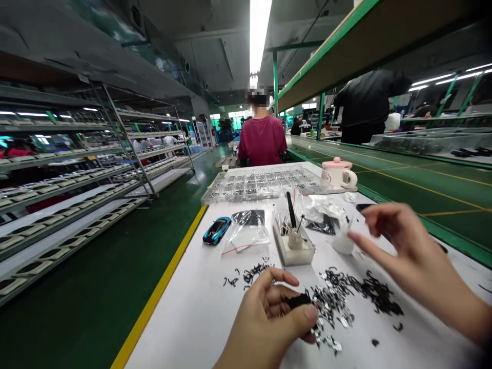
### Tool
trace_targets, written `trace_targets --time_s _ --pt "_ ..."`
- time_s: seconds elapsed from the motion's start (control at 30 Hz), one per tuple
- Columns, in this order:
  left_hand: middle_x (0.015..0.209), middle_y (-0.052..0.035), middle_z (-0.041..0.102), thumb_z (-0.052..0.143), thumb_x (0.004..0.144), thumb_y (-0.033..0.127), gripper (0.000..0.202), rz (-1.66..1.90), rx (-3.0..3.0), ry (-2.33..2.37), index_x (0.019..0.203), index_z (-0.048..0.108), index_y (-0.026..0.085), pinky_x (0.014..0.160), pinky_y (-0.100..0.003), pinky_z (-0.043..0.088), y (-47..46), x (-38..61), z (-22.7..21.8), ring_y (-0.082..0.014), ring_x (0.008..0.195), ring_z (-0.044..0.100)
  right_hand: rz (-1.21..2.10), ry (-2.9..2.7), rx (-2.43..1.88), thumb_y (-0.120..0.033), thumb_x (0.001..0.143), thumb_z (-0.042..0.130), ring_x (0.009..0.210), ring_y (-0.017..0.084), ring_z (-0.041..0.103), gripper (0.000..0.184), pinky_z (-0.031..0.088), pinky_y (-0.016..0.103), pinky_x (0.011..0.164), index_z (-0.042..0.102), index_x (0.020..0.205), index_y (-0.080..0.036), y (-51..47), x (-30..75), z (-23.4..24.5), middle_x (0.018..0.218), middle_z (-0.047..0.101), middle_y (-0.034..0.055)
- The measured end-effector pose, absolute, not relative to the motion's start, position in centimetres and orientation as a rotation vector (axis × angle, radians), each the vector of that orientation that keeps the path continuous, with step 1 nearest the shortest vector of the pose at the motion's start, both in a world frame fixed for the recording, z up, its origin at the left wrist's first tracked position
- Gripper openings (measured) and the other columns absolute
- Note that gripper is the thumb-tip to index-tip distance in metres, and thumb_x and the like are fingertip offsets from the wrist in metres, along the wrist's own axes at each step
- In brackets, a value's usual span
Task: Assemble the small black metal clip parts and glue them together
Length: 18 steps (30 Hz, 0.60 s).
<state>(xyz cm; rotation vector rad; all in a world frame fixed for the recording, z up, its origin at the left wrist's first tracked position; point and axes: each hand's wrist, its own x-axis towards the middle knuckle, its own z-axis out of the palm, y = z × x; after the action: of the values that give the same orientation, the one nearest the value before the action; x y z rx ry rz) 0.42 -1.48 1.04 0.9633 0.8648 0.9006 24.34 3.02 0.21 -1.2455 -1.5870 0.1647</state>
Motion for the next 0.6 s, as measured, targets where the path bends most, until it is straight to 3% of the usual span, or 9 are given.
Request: trace_targets --time_s 0.07,0.13,0.3,0.37,0.5,0.6 --pt "0.081 -0.0023 0.058 0.081 0.068 0.028 0.042 0.885 0.991 0.911 0.092 0.049 0.017 0.065 -0.028 0.053 -1.6 0.5 1.4 -0.0143 0.071 0.057 0.146 -1.529 -1.307 -0.045 0.074 0.068 0.088 0.023 0.051 0.058 0.046 0.038 0.075 0.032 0.115 -0.027 5.5 26.3 -0.3 0.105 0.044 0.0065" --pt "0.084 -0.0028 0.058 0.079 0.07 0.026 0.038 0.848 1.016 0.965 0.094 0.05 0.018 0.069 -0.03 0.053 -1.6 0.4 1.9 -0.0149 0.072 0.058 0.27 -1.6 -1.382 -0.043 0.072 0.071 0.092 0.026 0.052 0.065 0.048 0.039 0.07 0.03 0.119 -0.025 7.1 27.4 -1.3 0.109 0.047 0.01" --pt "0.085 -0.0016 0.057 0.077 0.071 0.022 0.035 0.815 1.039 1.009 0.095 0.052 0.019 0.071 -0.03 0.051 -1.7 0.4 2.7 -0.0153 0.072 0.06 0.58 -1.839 -1.443 -0.037 0.083 0.06 0.07 0.019 0.053 0.023 0.046 0.039 0.068 0.056 0.1 -0.023 7.2 26.9 -2.4 0.097 0.065 0.0043" --pt "0.084 -0.0013 0.057 0.077 0.07 0.022 0.035 0.798 1.044 1.021 0.095 0.053 0.019 0.07 -0.03 0.05 -1.8 0.4 2.8 -0.0151 0.071 0.059 0.614 -1.852 -1.428 -0.038 0.086 0.057 0.065 0.016 0.049 0.019 0.045 0.039 0.068 0.058 0.097 -0.023 6.8 26.6 -1.9 0.101 0.065 0.0038" --pt "0.084 -0.0005 0.057 0.076 0.07 0.021 0.035 0.764 1.069 1.055 0.097 0.053 0.019 0.067 -0.028 0.047 -1.7 0.5 2.7 -0.0147 0.068 0.059 0.671 -1.76 -1.337 -0.045 0.089 0.052 0.066 0.016 0.054 0.027 0.05 0.035 0.066 0.042 0.106 -0.027 5.5 26.0 -0.6 0.106 0.064 0.0042" --pt "0.082 0.0005 0.057 0.074 0.07 0.02 0.035 0.727 1.096 1.057 0.097 0.053 0.019 0.066 -0.028 0.043 -1.7 0.6 2.5 -0.0131 0.065 0.057 0.746 -1.7 -1.286 -0.046 0.09 0.051 0.065 0.016 0.058 0.03 0.052 0.03 0.057 0.031 0.101 -0.028 3.3 24.8 0.5 0.098 0.068 0.0029"
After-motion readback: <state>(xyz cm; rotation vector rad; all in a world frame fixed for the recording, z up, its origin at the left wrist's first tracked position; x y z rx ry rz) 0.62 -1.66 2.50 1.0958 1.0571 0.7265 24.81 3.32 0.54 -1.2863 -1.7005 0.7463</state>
